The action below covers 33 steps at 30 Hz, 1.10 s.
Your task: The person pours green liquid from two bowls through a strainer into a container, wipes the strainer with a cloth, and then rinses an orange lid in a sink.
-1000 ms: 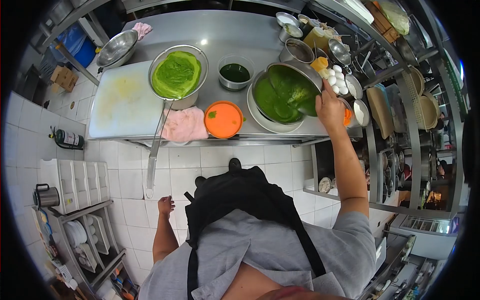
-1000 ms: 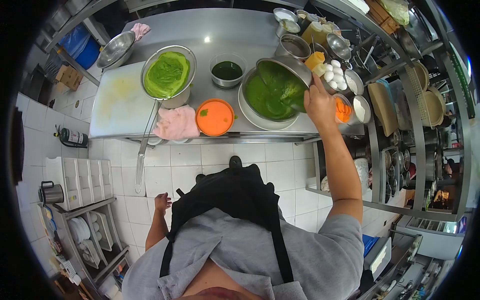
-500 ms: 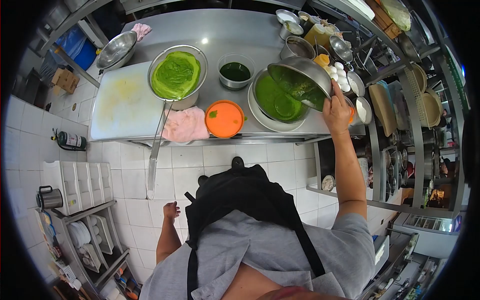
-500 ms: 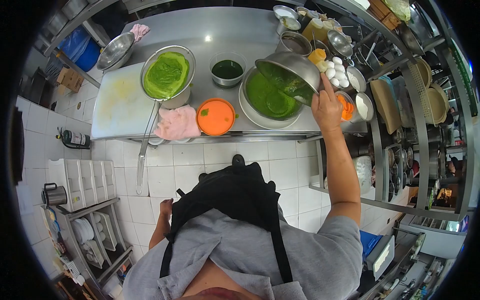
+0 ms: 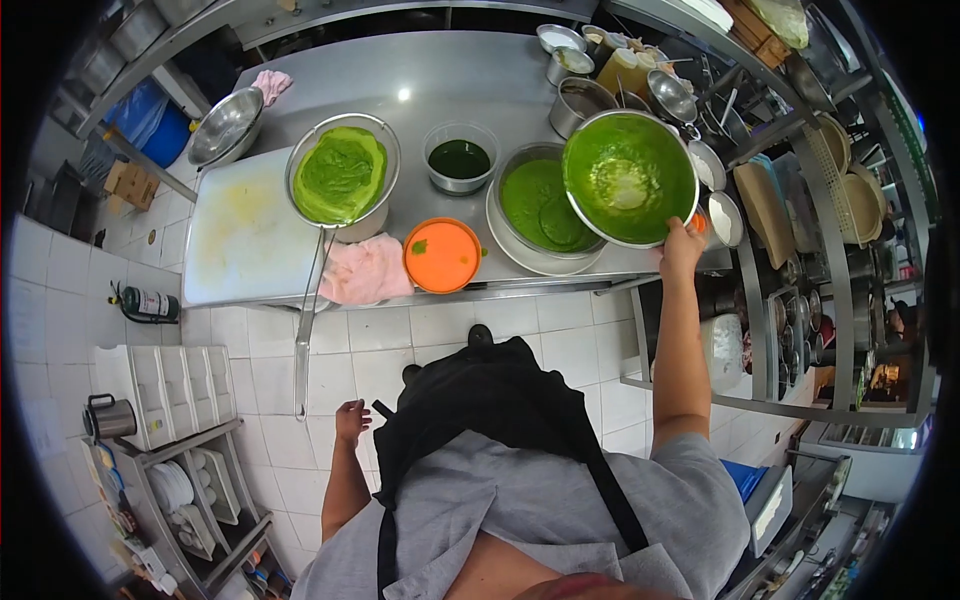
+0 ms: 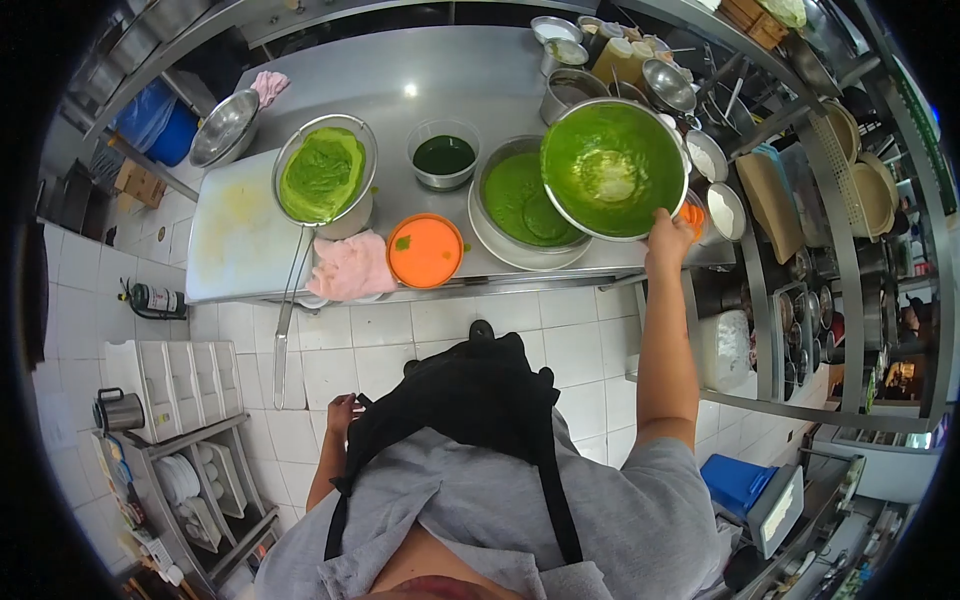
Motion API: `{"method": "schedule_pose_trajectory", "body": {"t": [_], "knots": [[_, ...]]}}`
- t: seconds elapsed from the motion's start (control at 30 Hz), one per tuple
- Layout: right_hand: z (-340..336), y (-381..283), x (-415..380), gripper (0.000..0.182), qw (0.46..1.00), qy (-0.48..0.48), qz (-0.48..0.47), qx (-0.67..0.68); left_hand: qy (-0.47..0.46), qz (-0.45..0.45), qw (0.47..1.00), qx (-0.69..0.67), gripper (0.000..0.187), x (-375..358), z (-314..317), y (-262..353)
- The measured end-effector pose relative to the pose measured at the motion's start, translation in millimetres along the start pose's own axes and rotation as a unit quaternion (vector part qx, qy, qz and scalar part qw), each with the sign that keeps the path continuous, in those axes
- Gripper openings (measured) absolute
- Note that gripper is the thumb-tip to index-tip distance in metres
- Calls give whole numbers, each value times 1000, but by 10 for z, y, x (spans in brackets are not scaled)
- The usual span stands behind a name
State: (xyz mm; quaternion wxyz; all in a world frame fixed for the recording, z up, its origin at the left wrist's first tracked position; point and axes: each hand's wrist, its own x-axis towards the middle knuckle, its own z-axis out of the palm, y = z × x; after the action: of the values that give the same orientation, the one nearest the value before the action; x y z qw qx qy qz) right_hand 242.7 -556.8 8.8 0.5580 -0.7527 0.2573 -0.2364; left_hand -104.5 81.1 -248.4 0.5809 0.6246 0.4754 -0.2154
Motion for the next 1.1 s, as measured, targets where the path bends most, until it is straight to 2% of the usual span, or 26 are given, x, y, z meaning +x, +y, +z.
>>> {"method": "schedule_pose_trajectory", "body": {"t": [0.07,0.1,0.13,0.2,0.33,0.47,0.53,0.77,0.87,0.93,0.97,1.03,1.1], "knots": [[93,-327,-372,9,970,-5,166,178,-30,58,997,48,29,-181,210,381],[100,-296,-422,14,962,-22,182,201,-44,101,993,52,28,-171,304,488],[112,-263,-475,14,962,-17,183,203,-84,142,986,13,28,-156,400,599],[159,-210,-594,18,929,-66,209,297,-110,183,974,74,30,-529,705,1211],[293,-242,-910,20,891,-92,240,375,-211,294,925,119,29,-980,1307,2114],[466,-330,-1274,18,851,-107,248,450,-314,361,868,129,28,-1435,1914,2787],[565,-360,-1450,16,847,-102,245,461,-347,388,850,88,29,-1680,2218,3062],[716,-273,-1798,12,849,-108,230,462,-341,398,850,-49,22,-1870,3040,3540],[726,-95,-1840,12,854,-128,220,453,-289,369,879,-91,15,-1948,3164,3668],[722,38,-1857,18,867,-175,175,432,-270,356,889,-103,11,-1924,3197,3703],[688,49,-1845,18,866,-174,176,434,-270,357,889,-101,11,-1921,3205,3715],[594,53,-1771,28,858,-281,199,380,-246,371,889,-110,6,-1906,3190,3771],[431,15,-1676,34,851,-296,211,380,-237,402,879,-97,6,-1805,3153,3803]]}}
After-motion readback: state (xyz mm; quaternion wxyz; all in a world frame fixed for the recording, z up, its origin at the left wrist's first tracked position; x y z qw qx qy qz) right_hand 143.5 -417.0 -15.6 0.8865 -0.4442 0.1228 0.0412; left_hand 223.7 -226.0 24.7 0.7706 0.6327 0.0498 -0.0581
